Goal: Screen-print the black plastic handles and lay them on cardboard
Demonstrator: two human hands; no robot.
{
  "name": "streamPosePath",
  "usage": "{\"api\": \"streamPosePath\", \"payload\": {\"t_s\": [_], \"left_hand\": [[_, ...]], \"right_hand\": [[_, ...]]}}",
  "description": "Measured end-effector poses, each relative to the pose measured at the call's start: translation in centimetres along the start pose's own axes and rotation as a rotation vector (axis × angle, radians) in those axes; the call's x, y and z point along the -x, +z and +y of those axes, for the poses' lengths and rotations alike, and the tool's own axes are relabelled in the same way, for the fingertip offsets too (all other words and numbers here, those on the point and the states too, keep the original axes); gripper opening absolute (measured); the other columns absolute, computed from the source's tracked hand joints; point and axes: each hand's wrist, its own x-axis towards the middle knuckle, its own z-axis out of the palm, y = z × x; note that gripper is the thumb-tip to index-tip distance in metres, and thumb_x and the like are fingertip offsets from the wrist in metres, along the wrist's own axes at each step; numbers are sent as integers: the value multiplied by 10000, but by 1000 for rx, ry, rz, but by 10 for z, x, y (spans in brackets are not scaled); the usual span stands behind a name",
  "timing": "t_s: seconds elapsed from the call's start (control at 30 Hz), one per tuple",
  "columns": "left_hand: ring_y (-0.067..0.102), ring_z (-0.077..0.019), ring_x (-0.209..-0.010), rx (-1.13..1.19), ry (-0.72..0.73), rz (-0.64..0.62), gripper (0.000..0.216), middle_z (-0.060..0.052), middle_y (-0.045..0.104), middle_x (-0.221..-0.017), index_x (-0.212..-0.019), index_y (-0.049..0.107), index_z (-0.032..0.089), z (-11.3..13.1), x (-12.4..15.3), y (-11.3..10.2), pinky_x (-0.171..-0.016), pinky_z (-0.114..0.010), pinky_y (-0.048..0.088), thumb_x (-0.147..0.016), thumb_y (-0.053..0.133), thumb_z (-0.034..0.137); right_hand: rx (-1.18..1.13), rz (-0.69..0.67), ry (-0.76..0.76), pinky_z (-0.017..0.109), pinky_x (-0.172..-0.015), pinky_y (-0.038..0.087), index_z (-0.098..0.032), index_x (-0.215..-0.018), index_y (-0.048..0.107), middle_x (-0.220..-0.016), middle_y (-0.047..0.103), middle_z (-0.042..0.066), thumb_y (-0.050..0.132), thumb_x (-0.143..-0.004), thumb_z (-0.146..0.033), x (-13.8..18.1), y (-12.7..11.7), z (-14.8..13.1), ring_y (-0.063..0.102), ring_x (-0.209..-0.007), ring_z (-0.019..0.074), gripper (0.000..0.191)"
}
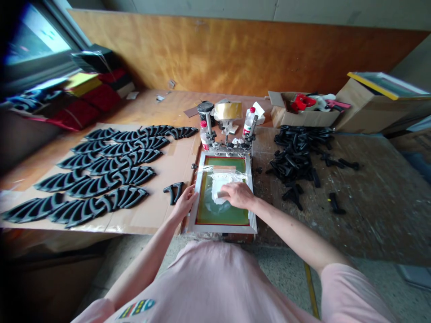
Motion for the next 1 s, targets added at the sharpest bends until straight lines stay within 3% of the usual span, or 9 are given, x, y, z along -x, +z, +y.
{"api": "streamPosePath", "payload": {"t_s": [0.17, 0.33, 0.43, 0.57, 0.7, 0.8, 0.87, 0.93, 1.0], "left_hand": [[453, -77, -482, 122, 31, -68, 675, 29, 599, -698, -1372, 495, 220, 38, 14, -18, -435, -179, 309, -792, 629, 539], [569, -110, -633, 310, 144, 19, 560, -21, 640, -800, -1094, 660, 152, 108, 18, -30, -545, -198, 438, -834, 528, 629], [644, -165, -847, 387, 308, 70, 568, -59, 669, -1000, -1130, 624, 165, 151, 1, -30, -679, -249, 516, -862, 466, 640], [664, -183, -920, 410, 397, 68, 606, -81, 677, -988, -1160, 576, 160, 180, -22, -26, -729, -285, 535, -886, 382, 665], [680, -196, -887, 479, 245, 109, 622, -105, 694, -1008, -1219, 539, 167, 138, -4, 2, -671, -275, 544, -865, 443, 670], [693, -264, -882, 429, -185, -235, 659, -171, 706, -1036, -1130, 600, 134, 82, 32, 40, -609, -321, 558, -793, 541, 698], [688, -264, -938, 503, -308, -305, 618, -164, 699, -1084, -1104, 605, 154, 54, 50, 61, -671, -346, 575, -805, 533, 690], [694, -234, -900, 592, -337, -228, 570, -144, 707, -1031, -1056, 596, 158, 39, 55, 66, -683, -330, 573, -822, 518, 671], [696, -197, -781, 573, -312, -102, 548, -115, 709, -925, -1020, 577, 158, 29, 45, 50, -613, -288, 554, -820, 515, 664]], "right_hand": [[18, 181, 288, 308, -699, 514, -333, -1361, 535, -1063, 719, 31, 651, -867, -374, -54, -51, 24, 660, -798, 191, 509], [33, 492, 552, 244, -645, 502, -139, -1134, 683, -772, 711, 32, 432, -972, -379, -21, -88, 72, 637, -687, 153, 383], [44, 419, 579, 200, -613, 503, -110, -909, 697, -741, 693, 13, 414, -962, -400, 12, -59, 76, 612, -671, 118, 408], [134, 159, 406, 277, -768, 507, -148, -801, 667, -850, 692, 77, 673, -832, -461, 24, 11, 47, 632, -845, 186, 315], [218, -23, 475, 310, -779, 469, -153, -868, 602, -883, 678, 128, 584, -920, -348, 15, 40, 14, 625, -902, 228, 203], [163, 37, 556, 305, -720, 454, -165, -923, 575, -835, 672, 117, 474, -975, -331, 9, 39, -17, 617, -827, 221, 202], [122, 113, 416, 322, -748, 457, -180, -924, 572, -869, 666, 109, 447, -984, -320, 7, 39, -38, 600, -860, 228, 197], [51, 135, 195, 335, -809, 458, -194, -915, 579, -913, 660, 91, 457, -979, -304, 11, 36, -46, 584, -914, 224, 176], [8, 179, 131, 350, -874, 450, -198, -968, 593, -989, 656, 87, 468, -969, -268, 27, 28, -31, 573, -977, 221, 144]]}}
